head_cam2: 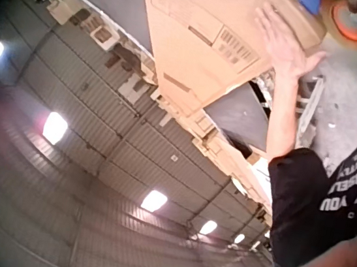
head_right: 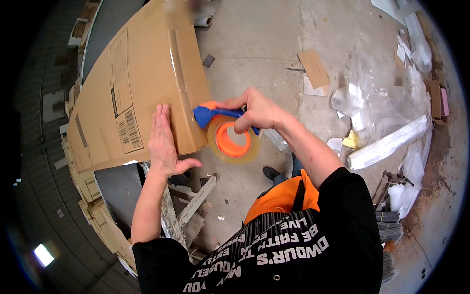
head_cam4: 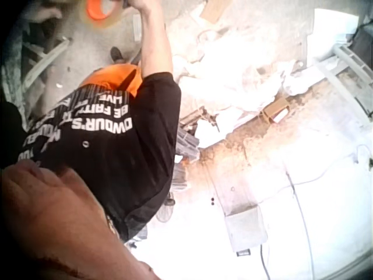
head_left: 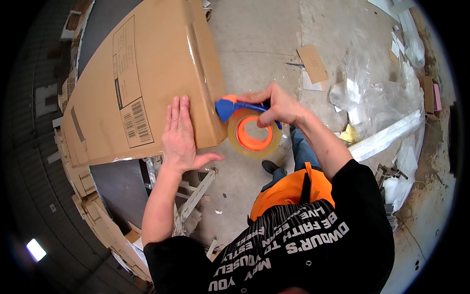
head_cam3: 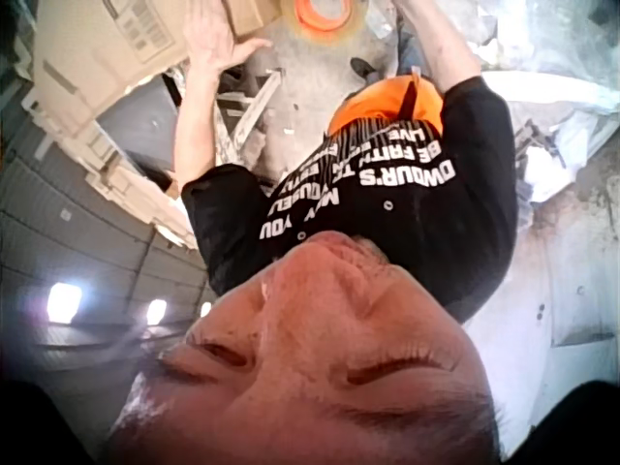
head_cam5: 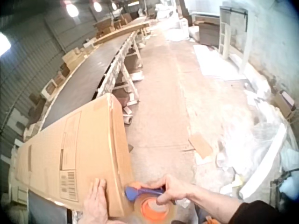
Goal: The person seals a long cardboard box with tape, then picks up white furniture panels and places them inside the box on a conveyor belt.
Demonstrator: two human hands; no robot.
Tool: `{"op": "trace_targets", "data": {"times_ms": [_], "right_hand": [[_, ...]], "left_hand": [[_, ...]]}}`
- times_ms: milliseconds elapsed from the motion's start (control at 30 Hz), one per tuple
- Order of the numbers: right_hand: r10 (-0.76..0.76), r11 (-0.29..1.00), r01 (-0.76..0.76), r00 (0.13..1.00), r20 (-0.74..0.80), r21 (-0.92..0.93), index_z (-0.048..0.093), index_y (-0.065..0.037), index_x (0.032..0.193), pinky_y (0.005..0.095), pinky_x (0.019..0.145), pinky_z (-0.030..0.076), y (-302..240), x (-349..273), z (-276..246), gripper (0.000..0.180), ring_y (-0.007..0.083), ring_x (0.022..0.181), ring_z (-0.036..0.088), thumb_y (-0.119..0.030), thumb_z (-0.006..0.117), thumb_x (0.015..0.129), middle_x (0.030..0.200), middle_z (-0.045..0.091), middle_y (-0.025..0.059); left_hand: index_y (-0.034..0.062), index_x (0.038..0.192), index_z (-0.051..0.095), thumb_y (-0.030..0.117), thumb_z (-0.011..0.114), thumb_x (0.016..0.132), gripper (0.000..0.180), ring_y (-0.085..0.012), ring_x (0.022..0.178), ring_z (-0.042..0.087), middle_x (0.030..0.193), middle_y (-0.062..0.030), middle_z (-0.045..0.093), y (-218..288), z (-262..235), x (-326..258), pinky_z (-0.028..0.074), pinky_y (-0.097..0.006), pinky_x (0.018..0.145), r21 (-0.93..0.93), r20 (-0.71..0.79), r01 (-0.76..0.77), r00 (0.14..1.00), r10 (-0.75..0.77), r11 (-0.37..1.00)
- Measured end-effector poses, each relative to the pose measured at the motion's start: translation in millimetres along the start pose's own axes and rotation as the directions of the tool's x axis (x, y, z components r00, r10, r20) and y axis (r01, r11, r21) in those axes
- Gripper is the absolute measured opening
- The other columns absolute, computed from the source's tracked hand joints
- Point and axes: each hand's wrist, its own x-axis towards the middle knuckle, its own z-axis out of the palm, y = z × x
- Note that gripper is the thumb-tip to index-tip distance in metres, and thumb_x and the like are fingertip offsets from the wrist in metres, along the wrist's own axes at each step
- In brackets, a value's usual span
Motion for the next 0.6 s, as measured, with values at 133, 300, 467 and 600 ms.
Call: {"op": "trace_targets", "data": {"times_ms": [133,300,467,600], "right_hand": [[-0.133,0.989,0.137,0.988,-0.076,0.06,0.06,-0.002,0.123,0.0258,0.1,0.036,31,-34,39,0.066,0.0167,0.118,0.052,-0.005,0.069,0.057,0.127,0.059,0.014],[-0.152,0.983,0.164,0.979,-0.138,0.081,0.059,-0.006,0.125,0.0296,0.098,0.042,80,-72,95,0.068,0.0197,0.117,0.056,-0.008,0.072,0.058,0.133,0.053,0.0227],[-0.205,0.966,0.154,0.946,-0.253,-0.208,0.063,-0.011,0.121,0.0323,0.085,0.051,63,-28,122,0.067,0.0284,0.098,0.066,-0.021,0.073,0.056,0.127,0.056,0.0214],[-0.077,0.717,0.07,0.997,0.021,-0.693,0.072,-0.012,0.088,0.0419,0.072,0.054,30,20,155,0.039,0.0333,0.082,0.067,-0.029,0.062,0.055,0.086,0.067,0.0204]], "left_hand": [[-0.0113,0.143,0.013,0.084,0.054,0.06,0.133,-0.0468,0.137,0.024,0.147,-0.0291,0.025,-6,3,-5,0.02,-0.053,0.112,-0.048,-0.023,-0.014,1.0,0.013,0.999],[-0.0018,0.148,0.009,0.08,0.049,0.073,0.118,-0.0482,0.138,0.02,0.15,-0.0299,0.018,-15,2,-2,0.019,-0.054,0.111,0.012,-0.04,-0.097,0.994,0.097,0.995],[0.0055,0.149,0.016,0.067,0.046,0.084,0.095,-0.0476,0.14,0.013,0.154,-0.0187,0.017,-19,4,-3,0.014,-0.057,0.112,0.099,-0.023,-0.21,0.977,0.213,0.973],[0.0093,0.148,0.026,0.059,0.048,0.086,0.082,-0.0475,0.14,0.012,0.155,-0.0104,0.022,-27,8,5,0.01,-0.058,0.113,0.128,0.019,-0.242,0.97,0.241,0.962]]}}
